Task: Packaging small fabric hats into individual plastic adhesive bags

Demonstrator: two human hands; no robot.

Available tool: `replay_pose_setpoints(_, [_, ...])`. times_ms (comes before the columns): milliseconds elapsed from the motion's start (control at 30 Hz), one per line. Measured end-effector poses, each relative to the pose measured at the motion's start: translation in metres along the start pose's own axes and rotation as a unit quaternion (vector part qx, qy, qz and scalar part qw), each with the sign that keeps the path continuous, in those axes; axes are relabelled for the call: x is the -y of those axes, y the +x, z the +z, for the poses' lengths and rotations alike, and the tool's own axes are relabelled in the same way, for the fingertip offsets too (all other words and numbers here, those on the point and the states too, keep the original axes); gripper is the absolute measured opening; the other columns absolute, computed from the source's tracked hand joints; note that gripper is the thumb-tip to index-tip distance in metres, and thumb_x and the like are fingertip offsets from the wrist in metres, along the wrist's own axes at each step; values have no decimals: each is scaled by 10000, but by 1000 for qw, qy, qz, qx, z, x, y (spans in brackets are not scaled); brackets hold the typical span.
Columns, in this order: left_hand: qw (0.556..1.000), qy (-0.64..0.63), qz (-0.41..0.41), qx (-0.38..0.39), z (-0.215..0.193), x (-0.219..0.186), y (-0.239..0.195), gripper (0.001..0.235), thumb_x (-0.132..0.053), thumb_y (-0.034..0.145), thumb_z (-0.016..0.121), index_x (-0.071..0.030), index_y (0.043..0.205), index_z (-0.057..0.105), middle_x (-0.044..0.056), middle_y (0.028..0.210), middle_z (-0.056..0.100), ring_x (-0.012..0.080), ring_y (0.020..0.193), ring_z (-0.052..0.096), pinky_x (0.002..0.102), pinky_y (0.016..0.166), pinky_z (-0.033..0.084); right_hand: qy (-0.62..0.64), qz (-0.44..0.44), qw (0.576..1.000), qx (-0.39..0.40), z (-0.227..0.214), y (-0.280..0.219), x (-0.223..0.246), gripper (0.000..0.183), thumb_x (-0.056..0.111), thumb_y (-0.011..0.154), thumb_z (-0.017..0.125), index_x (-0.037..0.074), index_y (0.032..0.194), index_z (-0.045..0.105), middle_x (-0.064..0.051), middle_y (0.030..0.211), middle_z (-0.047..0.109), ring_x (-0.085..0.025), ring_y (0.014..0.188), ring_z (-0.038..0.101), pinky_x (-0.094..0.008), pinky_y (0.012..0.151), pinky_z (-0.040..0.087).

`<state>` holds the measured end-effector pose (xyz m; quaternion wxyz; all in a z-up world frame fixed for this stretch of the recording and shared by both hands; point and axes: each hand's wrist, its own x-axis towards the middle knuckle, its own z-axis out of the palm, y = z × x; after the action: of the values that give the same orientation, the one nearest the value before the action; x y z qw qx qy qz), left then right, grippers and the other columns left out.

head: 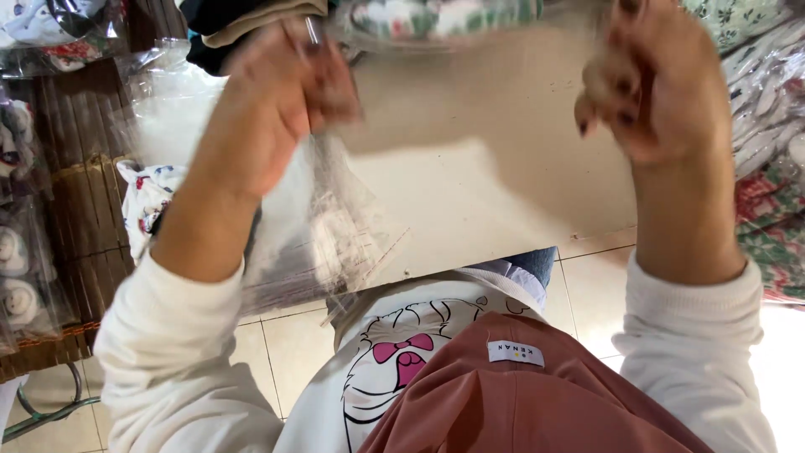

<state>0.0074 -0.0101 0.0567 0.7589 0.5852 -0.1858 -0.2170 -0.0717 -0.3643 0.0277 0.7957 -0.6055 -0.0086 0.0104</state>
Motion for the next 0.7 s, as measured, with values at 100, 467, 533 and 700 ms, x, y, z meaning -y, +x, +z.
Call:
replay_pose_setpoints(100, [972, 68, -217, -62, -10, 53, -28, 159, -122, 948, 612, -4, 1048, 650, 127, 982, 714, 207, 845, 699, 301, 819, 628, -100, 43, 992, -64, -29, -25, -59, 71, 46, 997, 546, 114, 996, 569, 45, 634, 536, -42, 318, 390, -207, 244, 226])
replay_pose_setpoints(467, [926, 110, -360, -10, -42, 142, -44, 463, -235, 946, 644, -8, 1340, 558, 179, 1098, 681, 241, 638, 740, 317, 537, 641, -180, 295, 938, -18, -62, -38, -124, 268, 189, 999, 636, -8, 1179, 613, -138, 580, 547, -158, 339, 467, -367, 359, 567])
replay_pose_setpoints(533, [923, 105, -369, -15, -43, 156, -39, 457, -212, 929, 666, -2, 1323, 568, 173, 1073, 700, 240, 632, 744, 312, 536, 646, -173, 297, 939, -10, -66, -29, -133, 257, 201, 994, 639, 0, 1154, 631, -127, 562, 541, -145, 324, 461, -349, 345, 559])
replay_pose_setpoints(700, [918, 101, -383, -35, -45, 169, -28, 413, -209, 878, 740, -25, 1231, 630, 118, 1009, 751, 169, 621, 739, 246, 539, 639, -134, 297, 945, -3, -65, -17, -148, 191, 172, 955, 677, 28, 1077, 652, -86, 520, 515, -117, 284, 443, -308, 317, 544])
